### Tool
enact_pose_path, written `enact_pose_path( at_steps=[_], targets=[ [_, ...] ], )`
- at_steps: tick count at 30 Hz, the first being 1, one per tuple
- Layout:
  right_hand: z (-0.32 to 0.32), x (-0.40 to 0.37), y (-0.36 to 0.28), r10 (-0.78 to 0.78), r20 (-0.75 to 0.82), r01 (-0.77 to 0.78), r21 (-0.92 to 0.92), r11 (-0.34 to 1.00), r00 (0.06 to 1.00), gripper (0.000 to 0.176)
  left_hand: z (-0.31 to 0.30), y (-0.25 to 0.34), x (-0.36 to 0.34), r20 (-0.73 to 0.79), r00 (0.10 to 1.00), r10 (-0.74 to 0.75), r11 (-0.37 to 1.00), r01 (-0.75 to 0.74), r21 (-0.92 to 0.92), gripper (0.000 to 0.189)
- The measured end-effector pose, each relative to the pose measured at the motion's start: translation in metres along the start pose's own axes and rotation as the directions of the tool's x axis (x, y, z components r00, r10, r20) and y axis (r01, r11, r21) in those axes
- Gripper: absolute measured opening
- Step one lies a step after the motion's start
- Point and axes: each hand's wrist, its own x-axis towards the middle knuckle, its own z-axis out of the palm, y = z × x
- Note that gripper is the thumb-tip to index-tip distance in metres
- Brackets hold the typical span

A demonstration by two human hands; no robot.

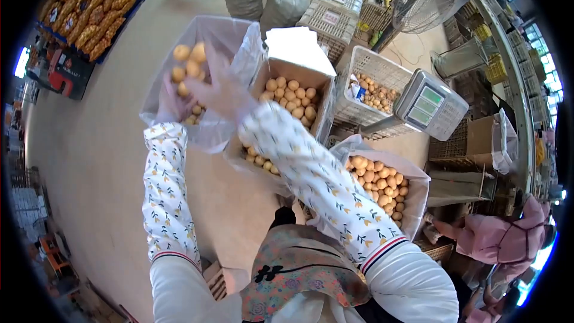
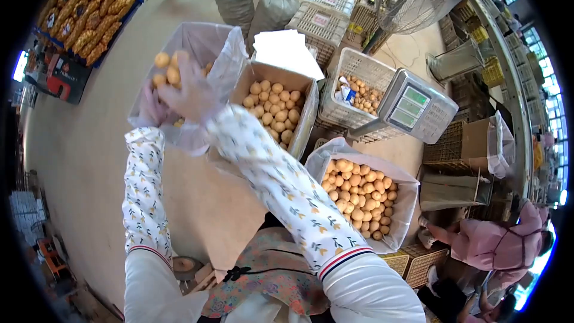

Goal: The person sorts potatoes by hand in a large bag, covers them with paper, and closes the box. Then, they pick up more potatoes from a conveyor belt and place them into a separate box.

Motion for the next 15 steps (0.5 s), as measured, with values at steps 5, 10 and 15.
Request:
enact_pose_path(
  at_steps=[5,10,15],
  targets=[
    [-0.123,-0.163,0.013,0.438,0.249,-0.424,-0.111,0.899,0.863,0.049,-0.064,-0.108,0.011,0.195,0.916,0.35,0.013,-0.212,0.977,0.049],
    [-0.28,-0.382,0.056,0.671,-0.294,-0.716,-0.461,0.524,0.681,0.045,-0.009,-0.125,-0.034,0.529,0.647,0.549,-0.215,-0.503,0.837,0.037],
    [-0.33,-0.478,0.016,0.77,-0.531,-0.835,-0.55,0.004,0.354,0.052,0.107,-0.189,-0.15,0.719,0.334,0.609,-0.183,-0.823,0.538,0.041]
  ],
)
